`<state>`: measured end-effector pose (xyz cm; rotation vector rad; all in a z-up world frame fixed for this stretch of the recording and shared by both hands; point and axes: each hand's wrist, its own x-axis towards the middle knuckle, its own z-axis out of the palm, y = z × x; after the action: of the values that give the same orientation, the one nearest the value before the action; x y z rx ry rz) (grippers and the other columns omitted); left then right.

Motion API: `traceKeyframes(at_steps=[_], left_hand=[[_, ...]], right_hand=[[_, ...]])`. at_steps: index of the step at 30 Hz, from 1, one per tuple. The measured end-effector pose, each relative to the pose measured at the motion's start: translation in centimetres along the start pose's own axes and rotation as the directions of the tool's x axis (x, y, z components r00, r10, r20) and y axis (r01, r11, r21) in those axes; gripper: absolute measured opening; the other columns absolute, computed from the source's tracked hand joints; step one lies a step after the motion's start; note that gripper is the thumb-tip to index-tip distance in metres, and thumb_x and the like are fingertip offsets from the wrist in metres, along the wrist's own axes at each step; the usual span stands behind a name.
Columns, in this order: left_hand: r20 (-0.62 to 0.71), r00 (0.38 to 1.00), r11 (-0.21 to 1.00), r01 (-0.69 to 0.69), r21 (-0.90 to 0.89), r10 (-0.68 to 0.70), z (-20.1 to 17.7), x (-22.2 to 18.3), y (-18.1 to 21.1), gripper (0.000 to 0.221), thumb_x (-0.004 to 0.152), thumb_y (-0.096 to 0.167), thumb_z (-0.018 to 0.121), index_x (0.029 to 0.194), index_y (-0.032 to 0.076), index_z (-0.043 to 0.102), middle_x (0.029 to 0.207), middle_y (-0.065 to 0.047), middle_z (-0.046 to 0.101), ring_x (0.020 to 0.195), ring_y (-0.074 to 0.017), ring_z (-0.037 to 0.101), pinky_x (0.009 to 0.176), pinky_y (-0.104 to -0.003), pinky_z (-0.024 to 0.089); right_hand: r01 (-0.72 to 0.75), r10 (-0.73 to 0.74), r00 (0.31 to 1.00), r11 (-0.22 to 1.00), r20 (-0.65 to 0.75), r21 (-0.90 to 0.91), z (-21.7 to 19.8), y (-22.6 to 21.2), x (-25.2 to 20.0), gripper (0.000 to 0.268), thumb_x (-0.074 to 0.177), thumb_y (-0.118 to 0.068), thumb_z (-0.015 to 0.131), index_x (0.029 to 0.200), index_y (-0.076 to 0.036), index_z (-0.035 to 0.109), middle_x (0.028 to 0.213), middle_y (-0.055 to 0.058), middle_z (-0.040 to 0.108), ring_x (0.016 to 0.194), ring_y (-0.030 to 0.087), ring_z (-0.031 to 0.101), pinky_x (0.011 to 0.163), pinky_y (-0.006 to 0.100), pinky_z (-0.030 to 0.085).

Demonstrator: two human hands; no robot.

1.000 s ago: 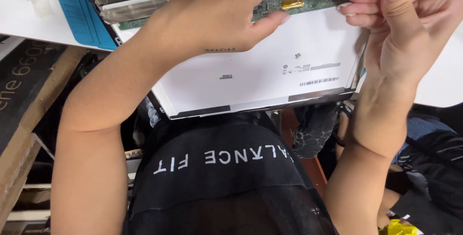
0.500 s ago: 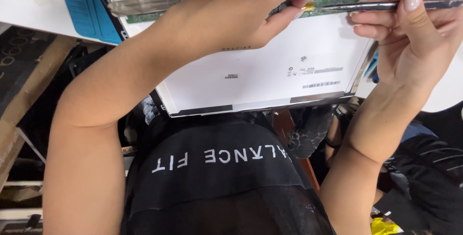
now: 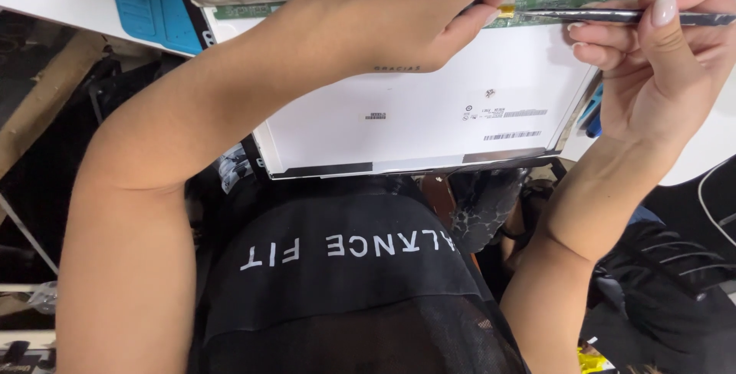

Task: Disconnecting a ribbon cable from a laptop LCD screen by peeling back adhesive tape and using tweezers.

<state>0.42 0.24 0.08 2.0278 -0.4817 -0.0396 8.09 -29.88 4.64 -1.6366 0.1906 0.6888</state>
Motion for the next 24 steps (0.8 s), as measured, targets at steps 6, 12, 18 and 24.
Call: traceKeyframes(at_steps=[6,12,18,24], left_hand=[[-0.017,1.000,0.999,-0.018,0.045,0.019,-0.16,0.00,0.18,0.013,0.100,0.003,0.059,0.093,0.011,0.050,0.078,0.000,0.051,0.063,-0.0194,0.043,0.055,-0.037,0.032],[-0.028,0.999,0.993,-0.025,0.115,0.029,0.18,0.05,-0.06,0.015,0.099,0.006,0.060,0.093,0.012,0.047,0.077,0.001,0.047,0.061,-0.0187,0.040,0.053,-0.037,0.030],[-0.064,0.997,0.981,-0.024,0.191,0.037,0.52,0.18,-0.24,0.014,0.099,0.009,0.061,0.093,0.012,0.048,0.076,0.001,0.049,0.059,-0.0191,0.043,0.050,-0.038,0.032],[-0.075,0.997,0.982,-0.022,0.186,0.036,0.45,0.22,-0.15,0.014,0.100,0.010,0.062,0.094,0.012,0.049,0.077,0.000,0.050,0.060,-0.0199,0.045,0.051,-0.038,0.034]], right_hand=[[-0.012,0.012,1.000,1.000,0.010,0.003,-0.44,0.11,0.17,0.030,0.113,-0.029,0.072,0.115,-0.008,0.051,0.119,0.027,0.074,0.103,0.033,0.084,0.079,0.031,0.074],[0.002,-0.002,1.000,1.000,0.002,-0.013,-0.41,-0.05,0.04,0.032,0.112,-0.029,0.075,0.113,-0.007,0.051,0.117,0.026,0.074,0.101,0.031,0.084,0.078,0.031,0.073],[0.052,-0.048,0.997,0.996,0.060,-0.076,-0.56,0.12,-0.15,0.038,0.112,-0.033,0.075,0.114,-0.006,0.048,0.121,0.027,0.073,0.103,0.031,0.082,0.081,0.029,0.073],[0.066,-0.061,0.997,0.995,0.055,-0.081,-0.72,0.25,-0.25,0.037,0.113,-0.034,0.074,0.117,-0.006,0.049,0.122,0.028,0.073,0.105,0.030,0.082,0.083,0.028,0.072]])
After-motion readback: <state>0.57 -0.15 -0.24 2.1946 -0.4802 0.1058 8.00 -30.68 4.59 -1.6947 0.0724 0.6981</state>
